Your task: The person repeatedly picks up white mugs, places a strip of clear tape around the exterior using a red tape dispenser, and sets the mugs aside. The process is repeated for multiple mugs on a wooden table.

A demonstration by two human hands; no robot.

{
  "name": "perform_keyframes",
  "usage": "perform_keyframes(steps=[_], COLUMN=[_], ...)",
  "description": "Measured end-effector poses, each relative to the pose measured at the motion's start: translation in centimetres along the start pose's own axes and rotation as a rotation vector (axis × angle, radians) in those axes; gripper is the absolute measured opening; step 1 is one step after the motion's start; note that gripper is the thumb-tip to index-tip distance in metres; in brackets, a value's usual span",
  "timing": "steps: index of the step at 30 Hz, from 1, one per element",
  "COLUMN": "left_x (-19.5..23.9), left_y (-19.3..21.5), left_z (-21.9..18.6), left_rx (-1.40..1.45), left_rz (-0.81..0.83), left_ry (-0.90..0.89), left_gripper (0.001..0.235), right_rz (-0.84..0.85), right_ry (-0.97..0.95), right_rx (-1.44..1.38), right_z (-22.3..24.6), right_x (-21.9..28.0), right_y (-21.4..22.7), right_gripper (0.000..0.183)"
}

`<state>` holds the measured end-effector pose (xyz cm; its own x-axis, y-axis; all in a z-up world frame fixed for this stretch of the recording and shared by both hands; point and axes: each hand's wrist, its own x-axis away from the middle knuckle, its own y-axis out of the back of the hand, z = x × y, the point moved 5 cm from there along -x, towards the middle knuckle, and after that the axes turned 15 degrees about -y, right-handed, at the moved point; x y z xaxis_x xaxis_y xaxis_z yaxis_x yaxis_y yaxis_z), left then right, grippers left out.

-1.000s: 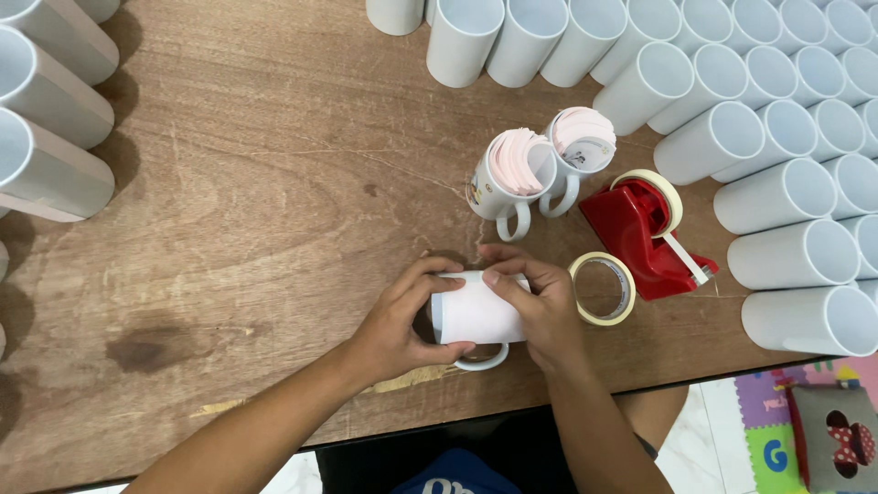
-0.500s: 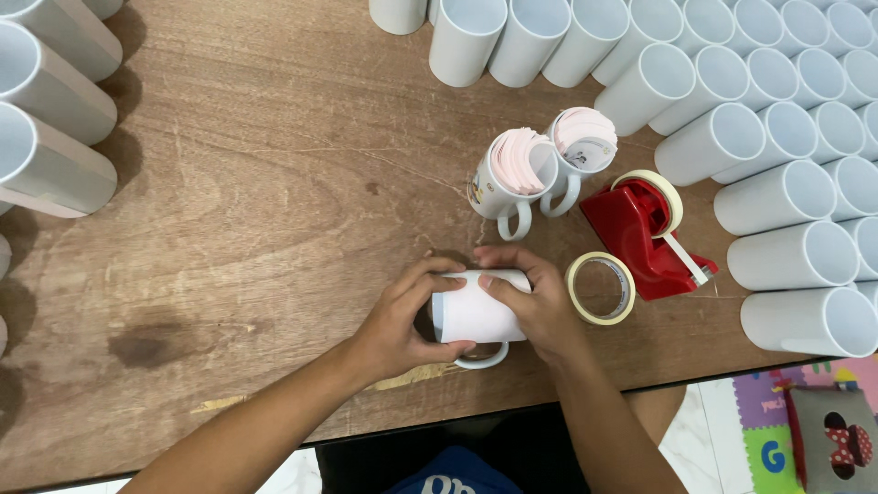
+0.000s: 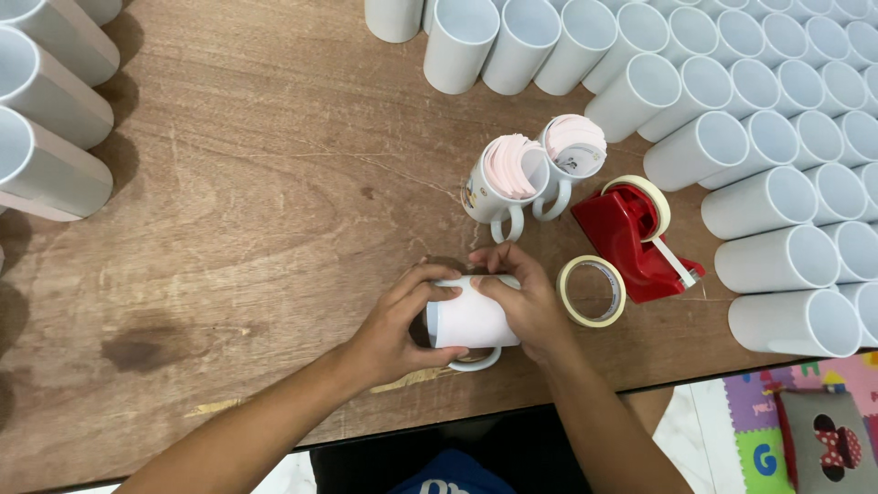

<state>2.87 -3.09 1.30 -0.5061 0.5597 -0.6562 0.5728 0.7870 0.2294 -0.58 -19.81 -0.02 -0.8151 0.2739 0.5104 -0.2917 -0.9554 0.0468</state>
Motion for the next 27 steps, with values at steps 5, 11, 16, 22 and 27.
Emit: perform_keyframes(steps=[5,11,16,22,27], left_x=[-0.2,-0.2,0.1,0.1,0.2], left_y=[0.0,0.0,-0.1,0.1,0.0], left_z=[-0.2,0.0,0.3,0.2,0.3], left_rx=[0.002,0.02,0.031,0.034,-0.006], left_rz=[0.006,0.008,0.029,0.047,0.089], left_ry=[-0.008,0.009,0.012,0.024,-0.061], left_gripper=[0.055,0.056,0.056,0.054,0.06], right_rz=[-0.021,0.006,0.067,0.202,-0.247], right_ry=[0.033,0.073,0.11,0.136,0.131], right_rx=[0.017,0.043,0.062,0.281,0.592], right_z=[-0.1,0.2,0.2,3.0,4.8], right_x=[0.0,0.4,0.5,4.3,7.8], right_y=[0.0,0.1,0.6,1.1,7.3], right_gripper=[0.02,0.024,0.031,0.066,0.046])
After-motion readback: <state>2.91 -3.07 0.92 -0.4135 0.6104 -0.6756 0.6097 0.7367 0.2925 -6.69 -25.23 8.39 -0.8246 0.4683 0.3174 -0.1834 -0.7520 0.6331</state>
